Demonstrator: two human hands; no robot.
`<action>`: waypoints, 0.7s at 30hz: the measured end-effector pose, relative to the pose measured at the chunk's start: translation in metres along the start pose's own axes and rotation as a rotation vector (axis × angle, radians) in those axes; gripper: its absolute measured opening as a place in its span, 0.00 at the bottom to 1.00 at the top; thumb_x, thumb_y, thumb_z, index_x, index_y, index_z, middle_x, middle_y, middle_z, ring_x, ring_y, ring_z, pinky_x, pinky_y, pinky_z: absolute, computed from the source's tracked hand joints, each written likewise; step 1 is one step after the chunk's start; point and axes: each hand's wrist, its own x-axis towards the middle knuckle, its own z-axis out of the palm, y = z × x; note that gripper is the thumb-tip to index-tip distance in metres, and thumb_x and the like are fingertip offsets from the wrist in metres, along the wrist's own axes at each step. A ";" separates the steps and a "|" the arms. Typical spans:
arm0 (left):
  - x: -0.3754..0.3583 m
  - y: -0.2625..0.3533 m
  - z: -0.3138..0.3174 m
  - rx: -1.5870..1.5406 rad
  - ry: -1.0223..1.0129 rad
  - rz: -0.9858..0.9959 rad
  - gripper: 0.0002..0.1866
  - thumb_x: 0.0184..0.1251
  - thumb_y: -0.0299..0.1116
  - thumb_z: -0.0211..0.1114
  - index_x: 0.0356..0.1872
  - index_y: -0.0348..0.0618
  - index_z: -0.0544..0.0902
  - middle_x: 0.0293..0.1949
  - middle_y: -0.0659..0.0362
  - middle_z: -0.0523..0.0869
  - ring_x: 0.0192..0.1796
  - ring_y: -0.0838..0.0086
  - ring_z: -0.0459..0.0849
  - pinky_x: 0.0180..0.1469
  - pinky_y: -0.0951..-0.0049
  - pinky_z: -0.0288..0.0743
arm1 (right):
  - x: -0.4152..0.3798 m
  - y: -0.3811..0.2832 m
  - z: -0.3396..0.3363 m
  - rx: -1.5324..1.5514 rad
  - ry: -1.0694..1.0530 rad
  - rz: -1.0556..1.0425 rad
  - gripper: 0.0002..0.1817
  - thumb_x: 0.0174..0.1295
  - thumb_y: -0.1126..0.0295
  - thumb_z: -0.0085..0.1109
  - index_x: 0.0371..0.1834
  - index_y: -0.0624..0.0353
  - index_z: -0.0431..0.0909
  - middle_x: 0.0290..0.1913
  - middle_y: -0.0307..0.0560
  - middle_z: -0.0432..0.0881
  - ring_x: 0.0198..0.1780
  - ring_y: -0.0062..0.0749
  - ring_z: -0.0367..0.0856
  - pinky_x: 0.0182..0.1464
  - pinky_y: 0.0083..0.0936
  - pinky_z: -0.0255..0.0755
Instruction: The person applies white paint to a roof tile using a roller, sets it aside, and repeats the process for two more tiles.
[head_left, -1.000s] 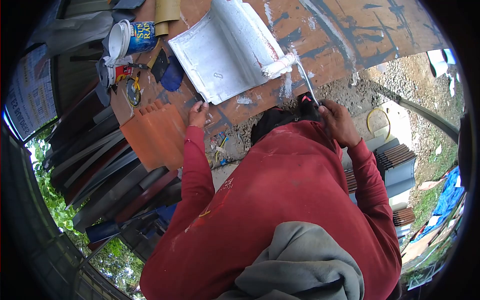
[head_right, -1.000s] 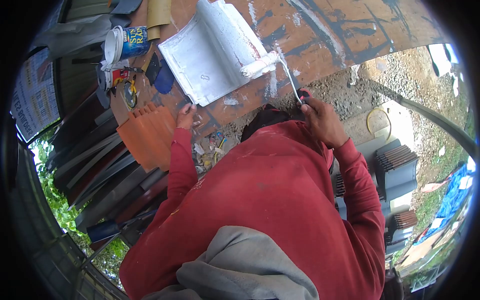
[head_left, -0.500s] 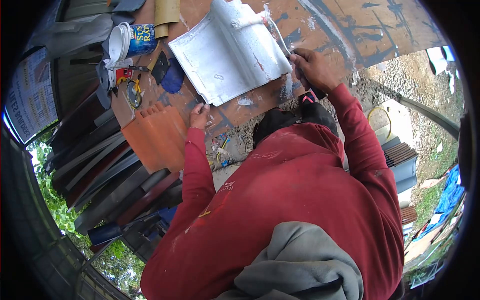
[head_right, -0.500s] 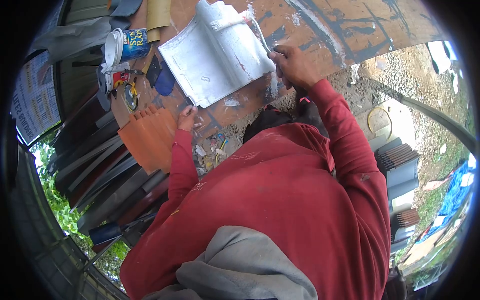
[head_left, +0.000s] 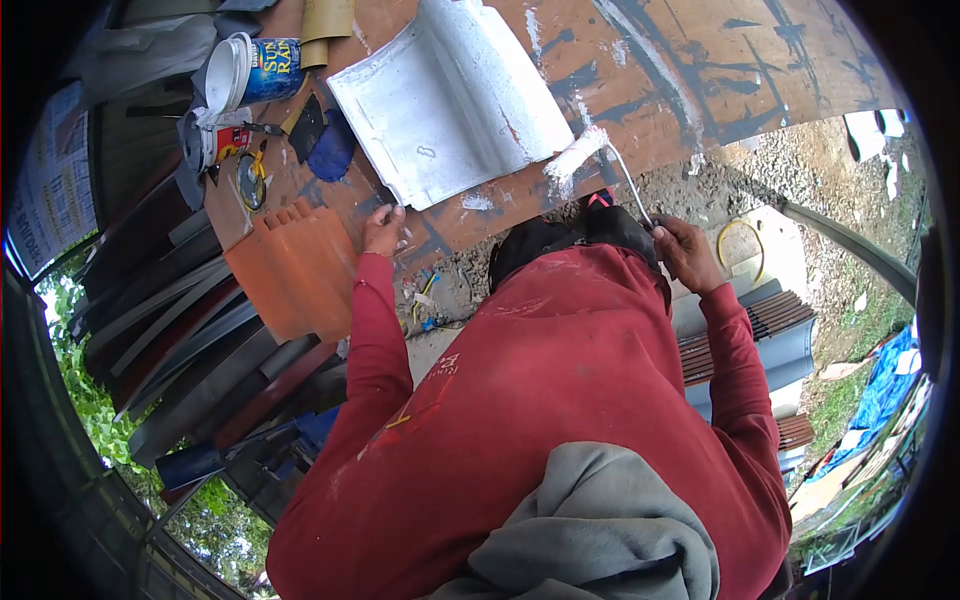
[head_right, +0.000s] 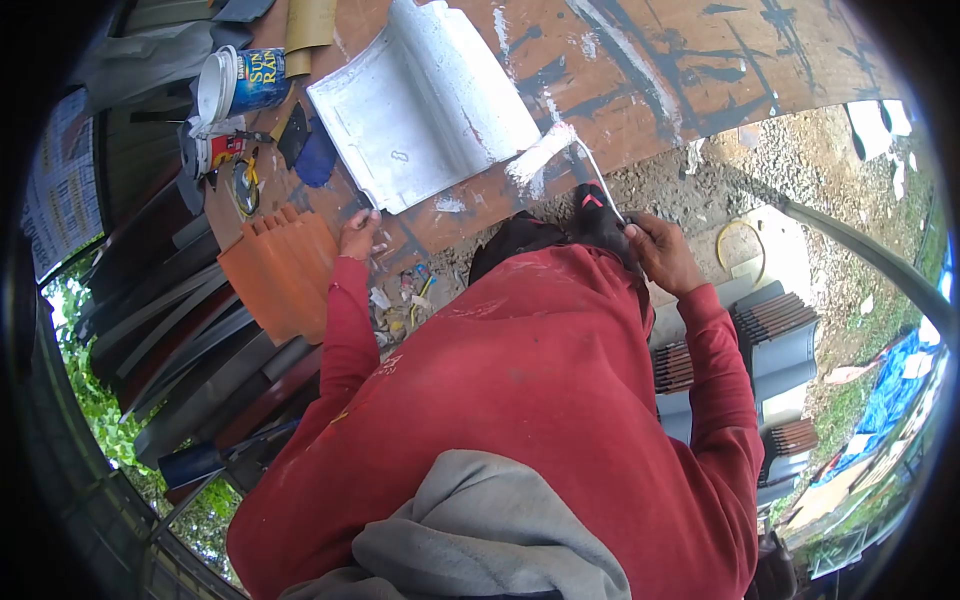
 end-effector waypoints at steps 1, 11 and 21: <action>0.002 -0.003 -0.002 -0.006 0.008 -0.003 0.29 0.71 0.48 0.72 0.63 0.37 0.82 0.50 0.58 0.87 0.43 0.75 0.84 0.32 0.71 0.83 | 0.009 -0.003 -0.001 -0.004 -0.009 -0.004 0.20 0.80 0.57 0.53 0.57 0.64 0.83 0.25 0.36 0.75 0.28 0.20 0.73 0.32 0.26 0.70; 0.012 -0.011 -0.001 0.029 0.031 0.035 0.31 0.70 0.49 0.73 0.64 0.35 0.82 0.48 0.55 0.87 0.39 0.73 0.86 0.31 0.70 0.84 | 0.057 -0.092 0.008 -0.446 -0.026 -0.460 0.15 0.71 0.68 0.63 0.56 0.63 0.84 0.37 0.62 0.86 0.38 0.58 0.86 0.40 0.40 0.76; 0.014 -0.015 -0.002 0.032 -0.007 0.036 0.33 0.69 0.49 0.73 0.65 0.33 0.80 0.49 0.53 0.88 0.39 0.73 0.86 0.30 0.70 0.83 | 0.060 -0.094 -0.068 -0.863 -0.067 -0.565 0.13 0.68 0.67 0.65 0.53 0.55 0.87 0.37 0.52 0.88 0.36 0.51 0.87 0.37 0.41 0.79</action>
